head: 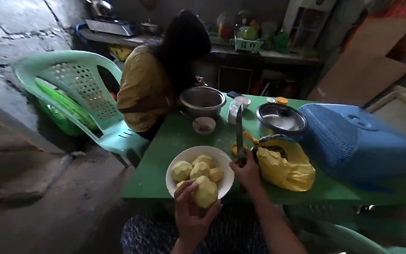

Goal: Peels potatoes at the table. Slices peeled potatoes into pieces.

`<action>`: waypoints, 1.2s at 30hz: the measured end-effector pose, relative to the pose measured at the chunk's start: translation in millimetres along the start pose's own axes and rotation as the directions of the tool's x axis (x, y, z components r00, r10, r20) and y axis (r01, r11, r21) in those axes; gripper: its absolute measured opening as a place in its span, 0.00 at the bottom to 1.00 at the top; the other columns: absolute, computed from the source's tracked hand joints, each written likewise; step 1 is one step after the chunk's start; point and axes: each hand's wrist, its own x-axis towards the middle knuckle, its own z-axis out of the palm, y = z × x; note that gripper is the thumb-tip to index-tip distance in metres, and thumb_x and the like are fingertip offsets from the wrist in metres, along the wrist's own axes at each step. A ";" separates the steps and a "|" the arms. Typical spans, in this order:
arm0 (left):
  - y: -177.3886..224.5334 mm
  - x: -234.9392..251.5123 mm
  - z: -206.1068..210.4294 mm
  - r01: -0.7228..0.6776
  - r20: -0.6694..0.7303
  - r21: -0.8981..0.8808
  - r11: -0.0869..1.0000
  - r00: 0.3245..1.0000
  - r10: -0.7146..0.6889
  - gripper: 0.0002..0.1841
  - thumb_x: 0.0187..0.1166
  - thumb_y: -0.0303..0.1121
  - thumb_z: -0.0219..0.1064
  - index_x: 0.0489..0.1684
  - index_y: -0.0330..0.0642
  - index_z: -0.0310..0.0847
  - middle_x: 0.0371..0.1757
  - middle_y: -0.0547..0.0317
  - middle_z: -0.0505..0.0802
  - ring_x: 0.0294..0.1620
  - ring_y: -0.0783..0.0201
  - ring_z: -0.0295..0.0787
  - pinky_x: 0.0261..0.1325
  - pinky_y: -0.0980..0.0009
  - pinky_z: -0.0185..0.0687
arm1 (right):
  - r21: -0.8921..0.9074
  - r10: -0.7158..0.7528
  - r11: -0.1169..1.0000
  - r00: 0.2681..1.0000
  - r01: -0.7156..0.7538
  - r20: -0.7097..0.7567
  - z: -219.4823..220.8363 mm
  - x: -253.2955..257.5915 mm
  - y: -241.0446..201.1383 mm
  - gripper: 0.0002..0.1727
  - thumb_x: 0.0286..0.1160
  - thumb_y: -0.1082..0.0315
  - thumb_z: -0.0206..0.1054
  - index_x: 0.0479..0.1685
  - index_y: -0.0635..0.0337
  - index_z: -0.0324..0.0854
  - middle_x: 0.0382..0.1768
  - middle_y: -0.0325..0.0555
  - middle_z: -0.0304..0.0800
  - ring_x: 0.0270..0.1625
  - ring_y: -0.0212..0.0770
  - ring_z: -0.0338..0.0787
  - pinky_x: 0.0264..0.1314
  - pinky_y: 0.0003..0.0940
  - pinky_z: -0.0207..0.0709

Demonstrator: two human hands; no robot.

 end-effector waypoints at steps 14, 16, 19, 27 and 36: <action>-18.4 10.3 -21.2 -0.027 -0.078 0.168 0.985 0.996 0.040 0.40 0.58 0.40 0.87 0.76 0.60 0.72 0.77 0.63 0.75 0.74 0.66 0.78 0.66 0.69 0.87 | 0.142 0.027 0.990 0.999 -0.020 -0.045 10.4 -21.2 15.7 0.44 0.65 0.70 0.76 0.84 0.69 0.58 0.43 0.54 0.88 0.32 0.39 0.89 0.34 0.35 0.87; -17.6 16.0 -26.7 0.039 -0.111 0.101 0.994 0.993 -0.028 0.41 0.59 0.36 0.86 0.77 0.46 0.69 0.76 0.55 0.76 0.70 0.64 0.82 0.62 0.66 0.90 | 0.194 0.039 0.981 0.997 -0.027 -0.059 10.9 -32.7 18.0 0.44 0.66 0.68 0.77 0.83 0.69 0.58 0.42 0.52 0.88 0.29 0.37 0.89 0.30 0.33 0.88; -0.8 25.4 -28.6 0.208 -0.111 -0.063 0.976 0.970 -0.214 0.46 0.62 0.34 0.82 0.80 0.26 0.56 0.75 0.49 0.77 0.65 0.67 0.86 0.60 0.68 0.91 | 0.221 -0.014 0.975 0.994 0.038 -0.112 10.0 -44.9 20.6 0.41 0.73 0.64 0.75 0.82 0.72 0.59 0.38 0.49 0.89 0.24 0.33 0.87 0.25 0.30 0.85; 36.9 35.3 -22.7 0.583 0.158 -0.668 0.463 0.719 -0.677 0.38 0.79 0.45 0.71 0.79 0.31 0.55 0.63 0.41 0.88 0.56 0.50 0.93 0.60 0.61 0.92 | 0.059 -0.414 0.905 0.905 0.420 -0.101 -5.4 -48.4 9.0 0.29 0.83 0.64 0.65 0.78 0.72 0.66 0.36 0.45 0.90 0.25 0.29 0.86 0.26 0.27 0.85; 12.6 23.9 -24.0 0.321 -0.132 -0.401 0.858 0.906 -0.401 0.46 0.77 0.59 0.68 0.81 0.38 0.45 0.67 0.54 0.86 0.40 0.64 0.92 0.38 0.69 0.92 | -0.033 -0.386 0.922 0.921 0.385 -0.057 -8.3 -37.3 10.9 0.28 0.84 0.62 0.64 0.78 0.69 0.69 0.32 0.43 0.85 0.26 0.29 0.82 0.29 0.26 0.82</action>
